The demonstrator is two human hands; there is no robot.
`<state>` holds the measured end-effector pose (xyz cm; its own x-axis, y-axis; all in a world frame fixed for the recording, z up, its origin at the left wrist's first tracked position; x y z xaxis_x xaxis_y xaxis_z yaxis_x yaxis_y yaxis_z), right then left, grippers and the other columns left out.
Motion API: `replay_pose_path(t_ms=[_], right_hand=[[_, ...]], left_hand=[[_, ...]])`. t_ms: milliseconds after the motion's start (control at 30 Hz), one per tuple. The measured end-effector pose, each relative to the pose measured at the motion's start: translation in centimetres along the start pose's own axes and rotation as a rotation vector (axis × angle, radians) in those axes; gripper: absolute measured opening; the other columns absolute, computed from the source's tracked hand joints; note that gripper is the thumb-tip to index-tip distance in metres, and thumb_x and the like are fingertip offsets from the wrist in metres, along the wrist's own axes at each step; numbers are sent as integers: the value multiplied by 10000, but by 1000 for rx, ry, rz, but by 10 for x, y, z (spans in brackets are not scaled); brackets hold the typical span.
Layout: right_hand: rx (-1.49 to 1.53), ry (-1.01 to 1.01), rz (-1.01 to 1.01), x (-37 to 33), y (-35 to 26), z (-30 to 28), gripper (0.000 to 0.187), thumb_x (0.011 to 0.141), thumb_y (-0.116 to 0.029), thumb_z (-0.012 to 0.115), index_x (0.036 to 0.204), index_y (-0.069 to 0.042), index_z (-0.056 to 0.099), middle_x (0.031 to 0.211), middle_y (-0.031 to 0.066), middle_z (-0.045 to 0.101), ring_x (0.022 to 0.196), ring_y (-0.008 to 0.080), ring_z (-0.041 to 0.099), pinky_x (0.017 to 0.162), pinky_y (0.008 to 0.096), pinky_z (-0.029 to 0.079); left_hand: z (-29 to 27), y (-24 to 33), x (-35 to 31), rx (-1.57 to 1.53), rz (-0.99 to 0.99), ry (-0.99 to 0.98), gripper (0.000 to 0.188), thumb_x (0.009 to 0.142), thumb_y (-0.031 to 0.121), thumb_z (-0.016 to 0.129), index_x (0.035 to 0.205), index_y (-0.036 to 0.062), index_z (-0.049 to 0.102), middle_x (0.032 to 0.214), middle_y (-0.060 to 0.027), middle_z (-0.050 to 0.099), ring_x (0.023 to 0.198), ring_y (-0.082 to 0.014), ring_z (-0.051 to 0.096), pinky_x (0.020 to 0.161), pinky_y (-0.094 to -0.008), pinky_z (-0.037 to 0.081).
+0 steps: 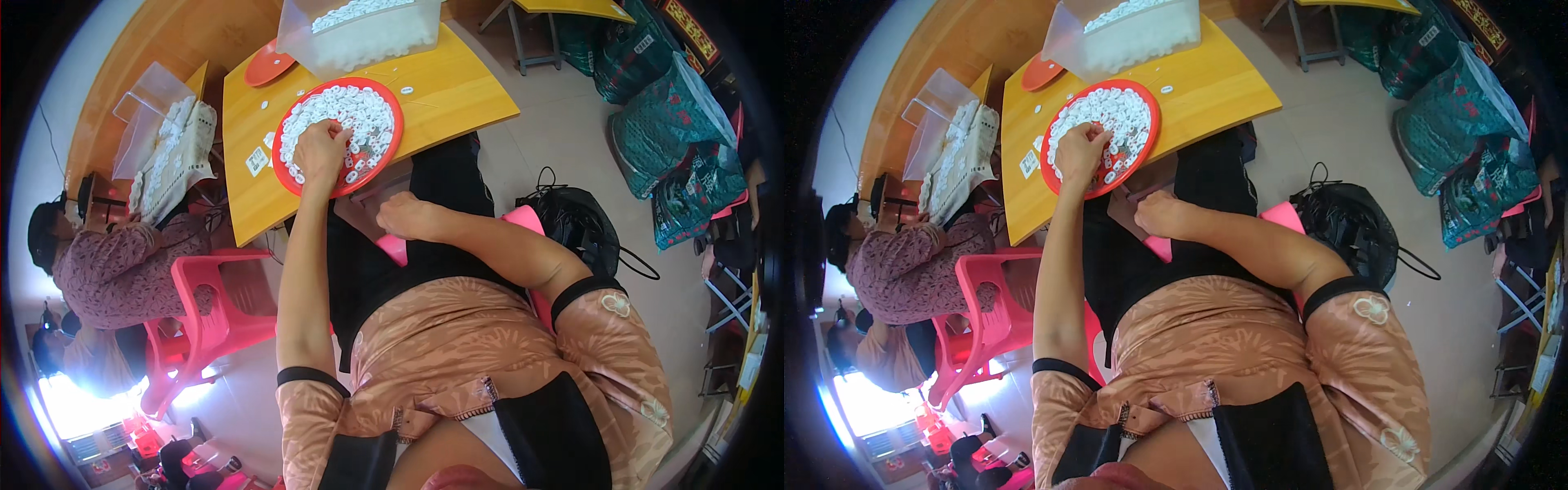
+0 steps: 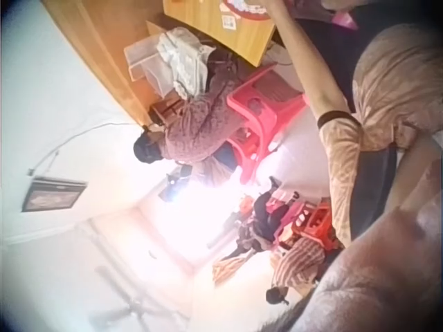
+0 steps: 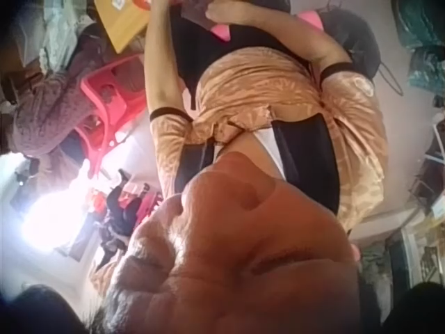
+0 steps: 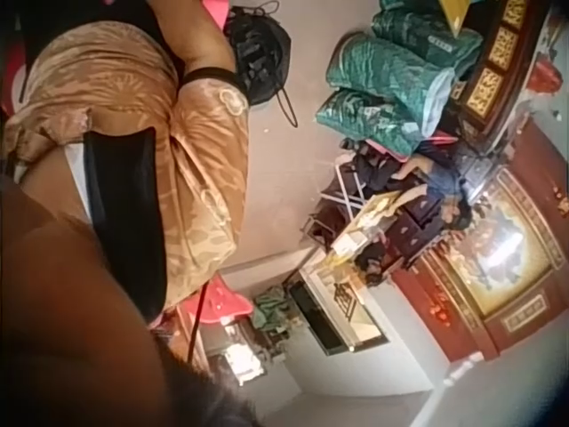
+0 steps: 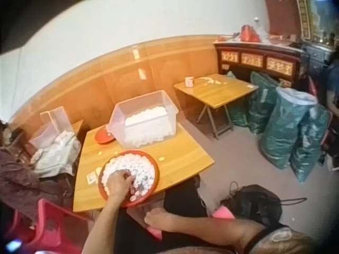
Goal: Assembling small white plastic components by hand in a workshop setting.
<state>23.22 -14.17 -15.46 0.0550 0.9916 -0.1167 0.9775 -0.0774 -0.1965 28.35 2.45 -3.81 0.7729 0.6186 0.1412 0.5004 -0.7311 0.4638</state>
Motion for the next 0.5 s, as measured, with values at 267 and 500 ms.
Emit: replay_pose_path(t_ms=[267, 500], right_hand=[[-6, 12, -4, -2, 5, 3, 193, 870, -152, 622, 855, -40, 779, 843, 176, 759, 821, 369, 764, 693, 483, 602], [30, -74, 0, -6, -6, -11, 177, 839, -112, 693, 947, -23, 801, 989, 179, 784, 902, 354, 772, 759, 475, 614]], left_hand=[[25, -11, 15, -69, -69, -96, 220, 802, 279, 850, 928, 107, 798, 881, -76, 786, 813, -258, 748, 763, -404, 564], [-33, -44, -38, -1088, -174, 63, 244, 926, 79, 780, 1120, -57, 724, 948, -75, 735, 788, -127, 698, 749, -239, 558]])
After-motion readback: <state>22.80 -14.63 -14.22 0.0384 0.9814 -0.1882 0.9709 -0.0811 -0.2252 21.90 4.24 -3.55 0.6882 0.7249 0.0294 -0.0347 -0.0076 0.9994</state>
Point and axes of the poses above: each hand's wrist, its own x-axis towards the middle knuckle, its own z-axis out of the palm, y = z × x, the point moved 7 cm from there along x, towards the middle knuckle
